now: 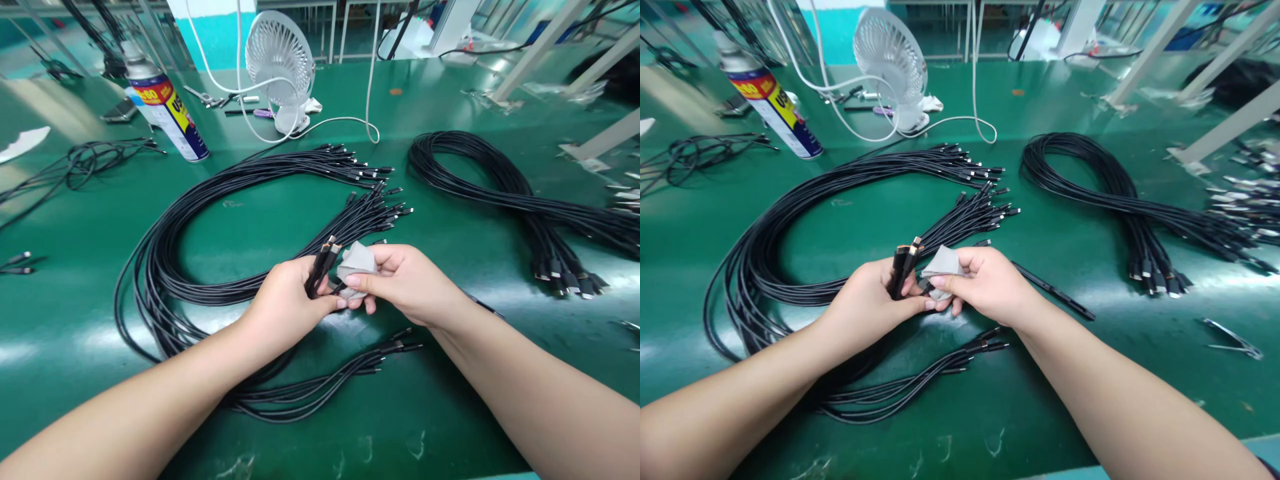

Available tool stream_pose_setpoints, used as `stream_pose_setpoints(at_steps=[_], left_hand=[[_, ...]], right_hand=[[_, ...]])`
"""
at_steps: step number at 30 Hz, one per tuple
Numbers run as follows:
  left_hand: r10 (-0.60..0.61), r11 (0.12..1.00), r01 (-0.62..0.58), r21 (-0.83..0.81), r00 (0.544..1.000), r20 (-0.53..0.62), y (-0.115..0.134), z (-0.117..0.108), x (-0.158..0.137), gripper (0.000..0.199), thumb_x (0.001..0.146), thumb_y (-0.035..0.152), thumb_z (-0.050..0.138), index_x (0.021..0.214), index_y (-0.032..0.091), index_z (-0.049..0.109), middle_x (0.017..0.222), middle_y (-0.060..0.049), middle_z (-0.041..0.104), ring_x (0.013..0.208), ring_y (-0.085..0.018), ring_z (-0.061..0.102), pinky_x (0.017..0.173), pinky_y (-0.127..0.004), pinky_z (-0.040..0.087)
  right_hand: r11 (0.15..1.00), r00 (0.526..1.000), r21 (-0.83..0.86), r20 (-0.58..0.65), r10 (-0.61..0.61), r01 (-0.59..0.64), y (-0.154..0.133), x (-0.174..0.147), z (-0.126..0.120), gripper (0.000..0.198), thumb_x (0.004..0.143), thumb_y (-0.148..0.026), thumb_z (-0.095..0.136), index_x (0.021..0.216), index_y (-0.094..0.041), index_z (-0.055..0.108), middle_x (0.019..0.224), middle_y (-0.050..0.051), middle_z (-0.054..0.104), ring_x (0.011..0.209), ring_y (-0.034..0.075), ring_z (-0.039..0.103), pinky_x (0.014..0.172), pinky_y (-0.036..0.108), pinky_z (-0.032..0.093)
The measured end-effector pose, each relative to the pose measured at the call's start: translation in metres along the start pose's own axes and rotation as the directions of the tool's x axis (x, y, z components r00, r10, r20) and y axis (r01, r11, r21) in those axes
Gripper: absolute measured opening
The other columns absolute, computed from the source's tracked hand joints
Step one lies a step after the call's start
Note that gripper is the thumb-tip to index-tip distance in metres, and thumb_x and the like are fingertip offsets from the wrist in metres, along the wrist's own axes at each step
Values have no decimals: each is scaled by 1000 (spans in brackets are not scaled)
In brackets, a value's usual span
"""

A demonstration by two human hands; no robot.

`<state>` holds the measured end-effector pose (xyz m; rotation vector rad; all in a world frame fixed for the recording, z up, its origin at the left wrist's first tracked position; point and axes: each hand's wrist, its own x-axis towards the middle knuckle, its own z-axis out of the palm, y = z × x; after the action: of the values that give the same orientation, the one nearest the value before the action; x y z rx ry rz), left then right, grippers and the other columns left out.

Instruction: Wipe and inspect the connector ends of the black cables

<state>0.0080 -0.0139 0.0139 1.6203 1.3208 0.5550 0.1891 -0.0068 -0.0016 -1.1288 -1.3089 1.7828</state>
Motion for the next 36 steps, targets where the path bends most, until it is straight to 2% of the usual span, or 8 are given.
stream_pose_setpoints(at_steps=[9,13,16,21,25,30,32,36], left_hand=[[-21,999,20,-29,1000,-16,1,1,1,39,65,24,77,57,19,39,54,8,47,52,-9,42,51,-23,32],[-26,1000,27,9,999,-27,0,1,2,36,64,24,77,57,19,41,54,8,47,52,-9,41,51,-23,31],[-28,999,29,17,999,-33,0,0,3,35,64,26,77,58,19,44,56,7,50,53,-10,43,53,-24,32],[-73,997,73,3,997,-22,0,-1,4,36,63,27,77,57,19,43,54,7,51,52,-10,44,53,-25,33],[-93,996,93,1,995,-21,-1,-1,4,36,62,29,78,58,20,43,55,6,54,53,-12,47,54,-26,35],[-78,997,78,-4,997,-11,-1,0,4,37,63,31,77,57,20,42,55,6,52,55,-12,49,56,-26,36],[-74,997,74,0,997,-5,-1,0,3,36,64,31,76,58,20,42,56,5,52,56,-12,48,56,-26,36],[-78,997,78,2,997,6,-1,-1,3,36,64,32,76,58,20,42,56,6,51,56,-12,47,55,-26,35]], right_hand=[[954,987,-272,-67,-145,122,-4,-2,-1,7,79,-25,62,80,-18,64,65,2,67,54,15,63,43,23,44],[649,913,-717,-45,-405,253,-3,-6,-1,15,79,-11,48,71,-20,57,61,1,62,57,14,57,55,26,41],[441,854,-857,-1,-520,268,0,-5,-3,15,77,-12,45,65,-21,48,62,2,56,58,14,51,55,26,36],[512,814,-845,-189,-550,150,-6,-1,-9,15,77,-14,47,65,-23,45,59,0,55,56,15,51,55,26,37],[583,669,-811,-462,-582,-53,-18,1,-24,10,83,-25,52,73,-23,52,63,1,56,60,18,55,59,29,43],[417,486,-880,-473,-734,-227,-20,-2,-64,10,79,-21,54,84,-21,62,90,10,59,97,28,58,84,40,47],[339,494,-885,-460,-737,-319,-14,-4,-82,20,77,-18,55,92,-18,68,104,15,55,109,32,53,92,46,43],[252,630,-892,-445,-636,-376,0,-8,-104,31,72,-16,61,101,-16,72,117,21,52,112,39,49,88,50,41]])
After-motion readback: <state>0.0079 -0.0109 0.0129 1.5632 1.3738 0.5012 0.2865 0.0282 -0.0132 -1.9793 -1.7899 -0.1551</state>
